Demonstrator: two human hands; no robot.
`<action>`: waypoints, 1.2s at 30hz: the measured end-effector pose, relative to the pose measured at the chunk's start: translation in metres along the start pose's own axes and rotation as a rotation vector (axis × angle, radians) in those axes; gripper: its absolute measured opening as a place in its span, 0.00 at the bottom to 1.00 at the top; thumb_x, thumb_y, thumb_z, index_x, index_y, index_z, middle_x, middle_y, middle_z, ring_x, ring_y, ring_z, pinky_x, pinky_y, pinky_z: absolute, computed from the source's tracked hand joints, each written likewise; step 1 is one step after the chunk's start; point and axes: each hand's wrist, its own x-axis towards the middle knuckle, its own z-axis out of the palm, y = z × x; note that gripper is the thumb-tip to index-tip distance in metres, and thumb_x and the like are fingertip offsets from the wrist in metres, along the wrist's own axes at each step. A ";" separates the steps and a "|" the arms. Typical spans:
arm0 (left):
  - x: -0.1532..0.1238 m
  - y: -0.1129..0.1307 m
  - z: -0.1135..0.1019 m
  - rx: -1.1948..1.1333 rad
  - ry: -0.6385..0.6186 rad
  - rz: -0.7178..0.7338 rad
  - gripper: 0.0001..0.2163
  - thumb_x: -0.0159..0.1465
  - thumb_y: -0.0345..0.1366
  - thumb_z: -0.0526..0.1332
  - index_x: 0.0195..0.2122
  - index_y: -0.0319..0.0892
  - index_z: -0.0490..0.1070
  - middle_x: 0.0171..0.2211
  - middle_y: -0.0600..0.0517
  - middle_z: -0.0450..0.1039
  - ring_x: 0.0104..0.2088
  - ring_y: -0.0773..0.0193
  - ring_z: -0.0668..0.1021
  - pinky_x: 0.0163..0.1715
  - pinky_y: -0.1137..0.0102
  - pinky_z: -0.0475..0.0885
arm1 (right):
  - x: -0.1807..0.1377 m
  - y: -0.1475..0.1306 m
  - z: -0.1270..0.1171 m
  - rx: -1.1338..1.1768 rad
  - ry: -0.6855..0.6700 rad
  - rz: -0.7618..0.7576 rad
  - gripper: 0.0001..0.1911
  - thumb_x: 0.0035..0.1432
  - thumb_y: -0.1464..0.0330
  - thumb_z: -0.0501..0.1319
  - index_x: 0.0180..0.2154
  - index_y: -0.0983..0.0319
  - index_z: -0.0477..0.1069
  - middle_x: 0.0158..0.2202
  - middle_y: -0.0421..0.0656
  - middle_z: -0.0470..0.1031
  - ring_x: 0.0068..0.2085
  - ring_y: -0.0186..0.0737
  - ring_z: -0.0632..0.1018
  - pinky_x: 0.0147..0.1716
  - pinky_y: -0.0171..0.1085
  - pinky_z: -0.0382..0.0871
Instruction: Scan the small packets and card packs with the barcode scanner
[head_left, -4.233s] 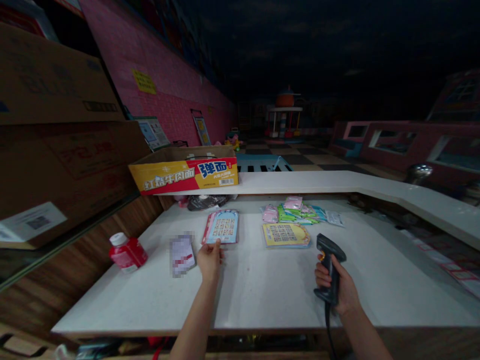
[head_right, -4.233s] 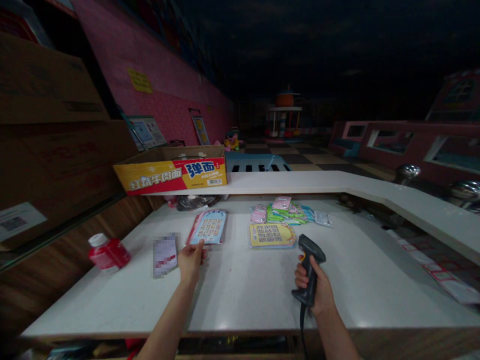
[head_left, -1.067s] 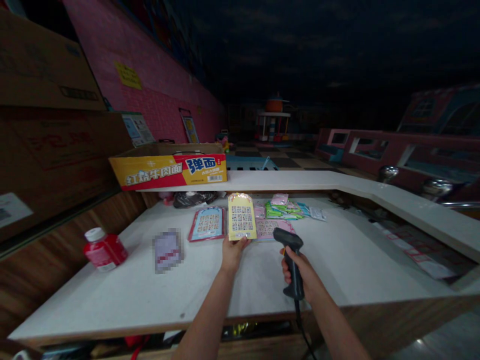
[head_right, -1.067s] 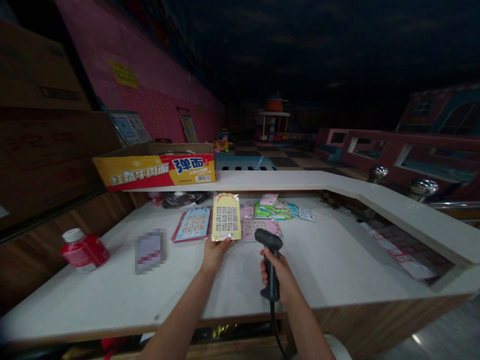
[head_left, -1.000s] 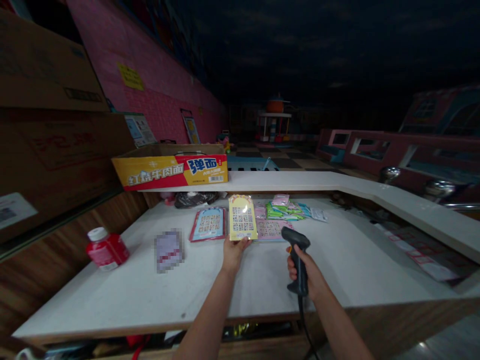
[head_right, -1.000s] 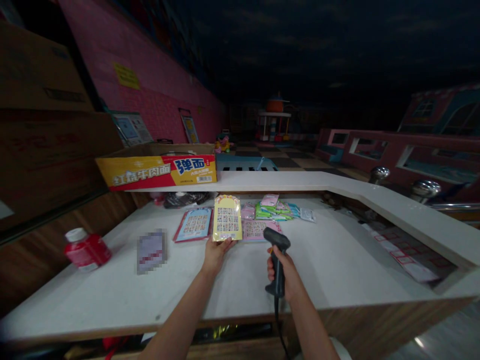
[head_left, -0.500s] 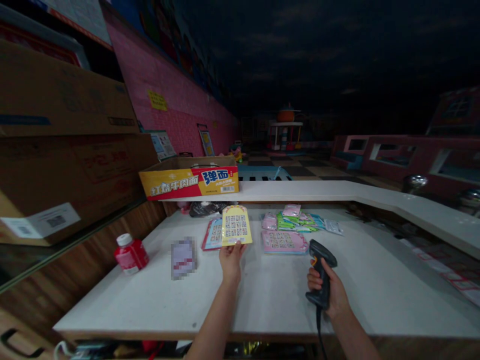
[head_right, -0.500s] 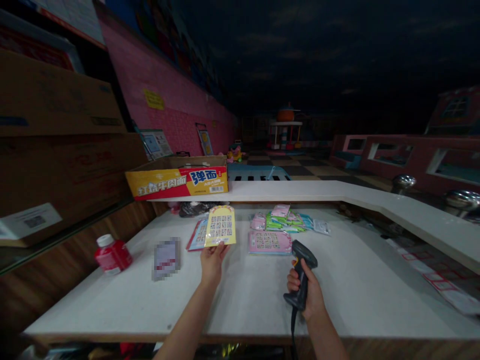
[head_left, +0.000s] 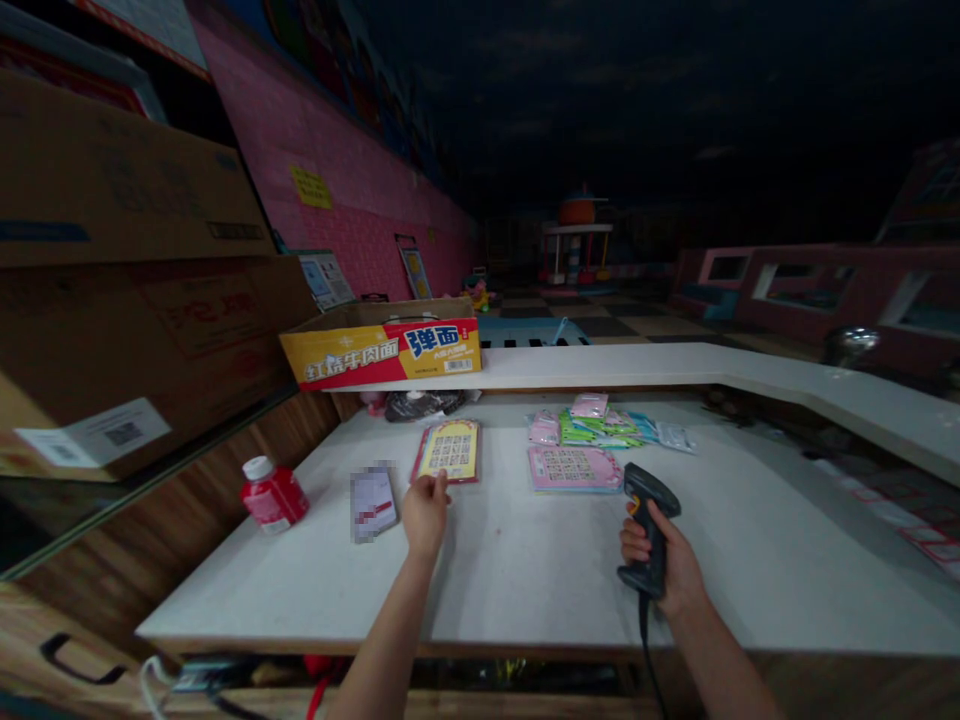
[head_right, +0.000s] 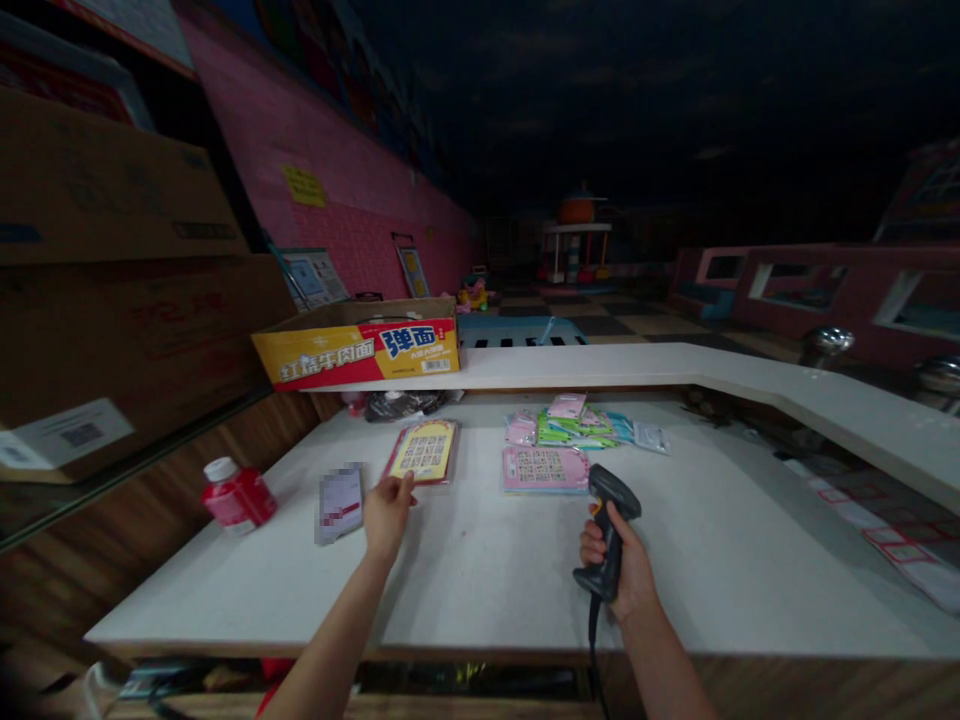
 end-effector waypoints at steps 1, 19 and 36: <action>-0.002 -0.001 -0.002 0.120 0.032 0.136 0.15 0.63 0.45 0.56 0.26 0.40 0.74 0.25 0.45 0.75 0.30 0.53 0.78 0.34 0.61 0.72 | 0.000 0.000 0.000 0.001 0.002 0.004 0.15 0.48 0.66 0.71 0.31 0.61 0.65 0.20 0.32 0.61 0.17 0.26 0.63 0.13 0.25 0.61; 0.005 0.000 0.008 0.395 0.004 0.579 0.14 0.63 0.35 0.56 0.48 0.42 0.76 0.52 0.40 0.71 0.54 0.46 0.70 0.55 0.54 0.65 | 0.002 0.000 0.002 0.013 -0.004 -0.001 0.15 0.48 0.65 0.71 0.32 0.62 0.67 0.20 0.32 0.61 0.17 0.24 0.63 0.14 0.23 0.59; -0.017 0.101 0.132 0.435 -0.411 0.066 0.27 0.50 0.47 0.70 0.46 0.39 0.63 0.49 0.36 0.71 0.48 0.47 0.77 0.41 0.65 0.69 | 0.008 0.001 0.005 -0.081 0.018 -0.071 0.19 0.45 0.59 0.73 0.29 0.61 0.66 0.19 0.32 0.60 0.17 0.25 0.61 0.14 0.25 0.56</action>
